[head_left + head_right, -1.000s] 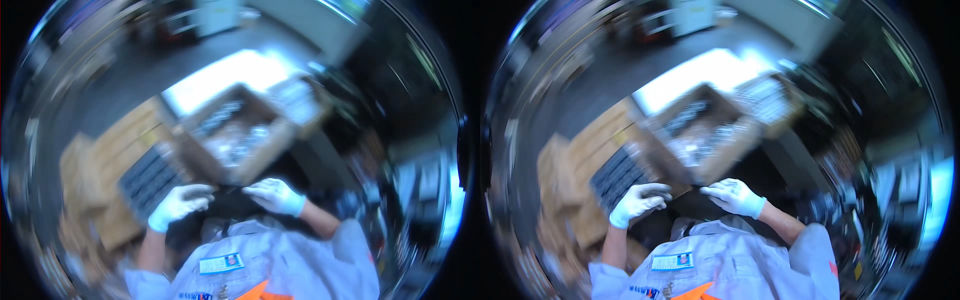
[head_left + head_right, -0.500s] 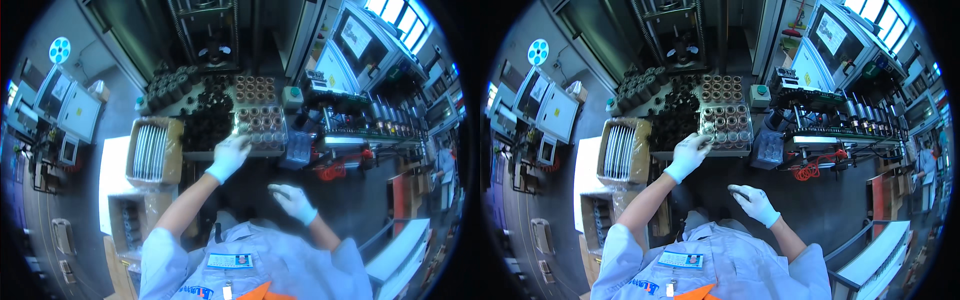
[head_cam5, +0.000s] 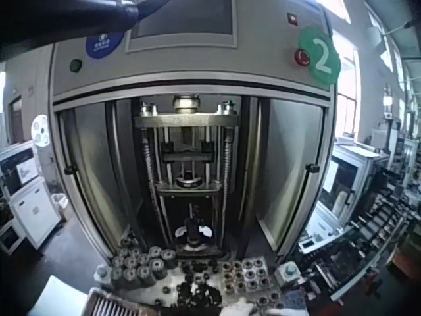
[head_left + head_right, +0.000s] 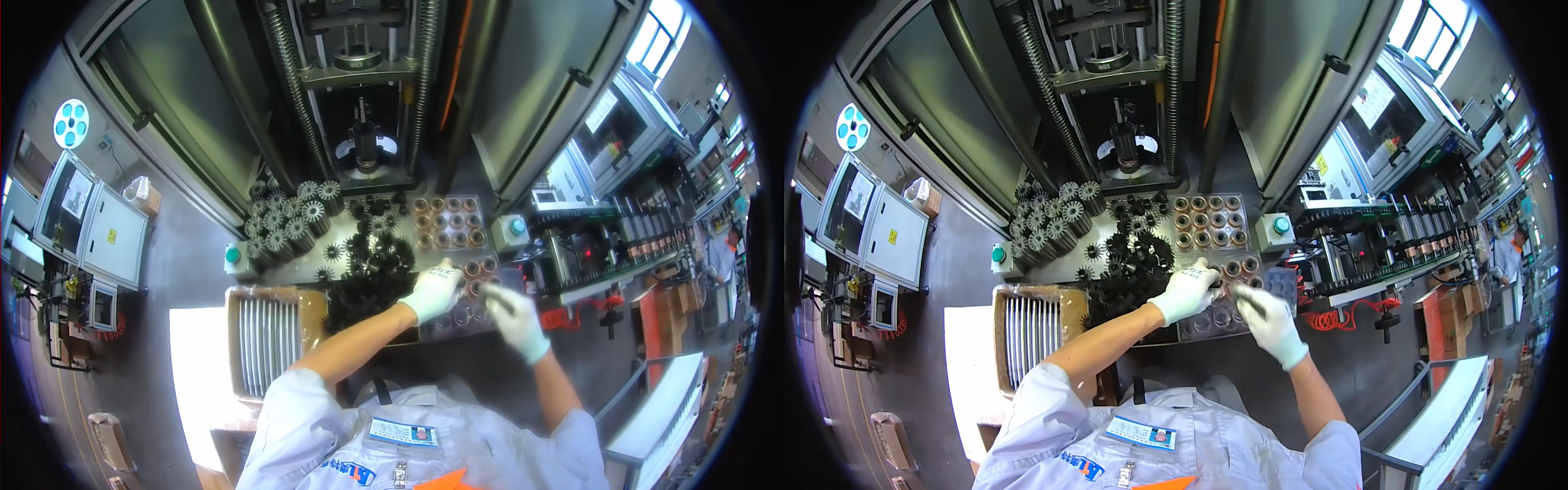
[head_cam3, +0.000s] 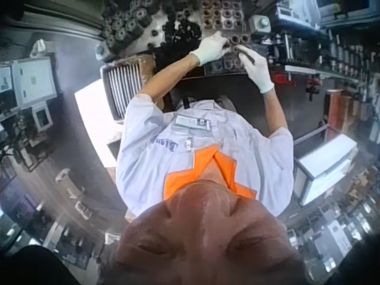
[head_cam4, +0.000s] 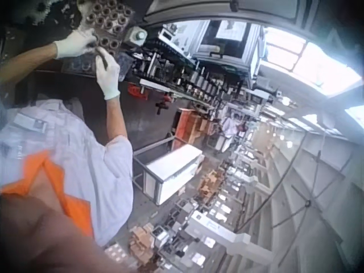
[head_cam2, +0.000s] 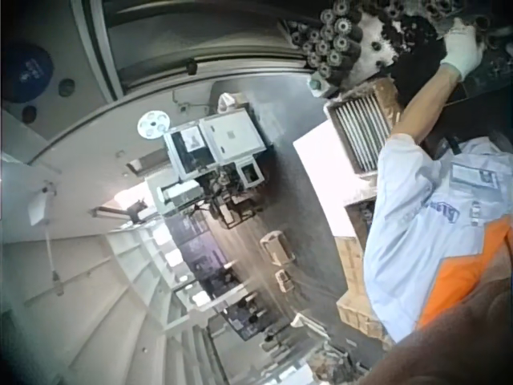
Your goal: The person unloads assembled motor rotors from a conveyor into a container, unpacks rotor cores and parts from boxes, and assembles shafts, rotor cores, and commutators using a press machine.
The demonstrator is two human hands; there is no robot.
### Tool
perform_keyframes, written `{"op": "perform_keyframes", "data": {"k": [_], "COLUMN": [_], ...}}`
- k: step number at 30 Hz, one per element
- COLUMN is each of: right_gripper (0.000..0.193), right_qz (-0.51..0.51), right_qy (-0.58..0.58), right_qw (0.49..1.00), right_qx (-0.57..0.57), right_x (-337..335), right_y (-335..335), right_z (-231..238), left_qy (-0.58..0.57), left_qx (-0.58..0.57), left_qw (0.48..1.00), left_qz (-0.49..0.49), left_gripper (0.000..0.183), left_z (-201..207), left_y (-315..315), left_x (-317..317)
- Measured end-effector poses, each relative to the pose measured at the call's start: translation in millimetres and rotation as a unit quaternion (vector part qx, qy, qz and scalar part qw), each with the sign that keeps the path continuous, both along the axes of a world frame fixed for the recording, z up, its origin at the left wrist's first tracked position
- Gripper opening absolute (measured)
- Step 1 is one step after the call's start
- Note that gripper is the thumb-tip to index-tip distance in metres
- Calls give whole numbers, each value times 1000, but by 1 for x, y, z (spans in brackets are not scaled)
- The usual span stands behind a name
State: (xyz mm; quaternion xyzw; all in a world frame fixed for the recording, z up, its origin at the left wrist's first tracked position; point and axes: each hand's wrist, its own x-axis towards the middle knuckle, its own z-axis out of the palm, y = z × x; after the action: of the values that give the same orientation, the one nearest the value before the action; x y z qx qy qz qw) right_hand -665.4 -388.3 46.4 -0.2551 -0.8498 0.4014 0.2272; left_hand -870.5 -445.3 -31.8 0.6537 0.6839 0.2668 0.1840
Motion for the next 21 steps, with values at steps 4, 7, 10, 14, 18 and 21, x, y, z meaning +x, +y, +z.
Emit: {"op": "perform_keyframes", "data": {"k": [4,7,10,14,18,21], "right_gripper": [55,81,97,84,70,66], "right_qz": [49,92,6,-30,-48,-55], "right_qy": [15,58,28,90,111,152], "right_qw": [997,977,998,993,983,978], "right_qx": [-60,-184,-63,-72,-141,-135], "right_x": [-111,-222,-320,-392,-414,-421], "right_y": [59,101,133,145,141,141], "right_z": [0,-26,-39,-47,-43,-15], "left_qy": [-229,-509,-556,-570,-523,-388], "left_qx": [23,-17,24,72,94,114], "left_qw": [972,853,796,751,740,821], "left_qz": [43,113,237,325,413,403], "left_gripper": [27,28,32,33,30,28], "left_z": [36,50,51,51,45,34], "left_y": [-22,-58,-97,-141,-163,-140], "left_x": [-56,-101,-117,-119,-127,-148]}}
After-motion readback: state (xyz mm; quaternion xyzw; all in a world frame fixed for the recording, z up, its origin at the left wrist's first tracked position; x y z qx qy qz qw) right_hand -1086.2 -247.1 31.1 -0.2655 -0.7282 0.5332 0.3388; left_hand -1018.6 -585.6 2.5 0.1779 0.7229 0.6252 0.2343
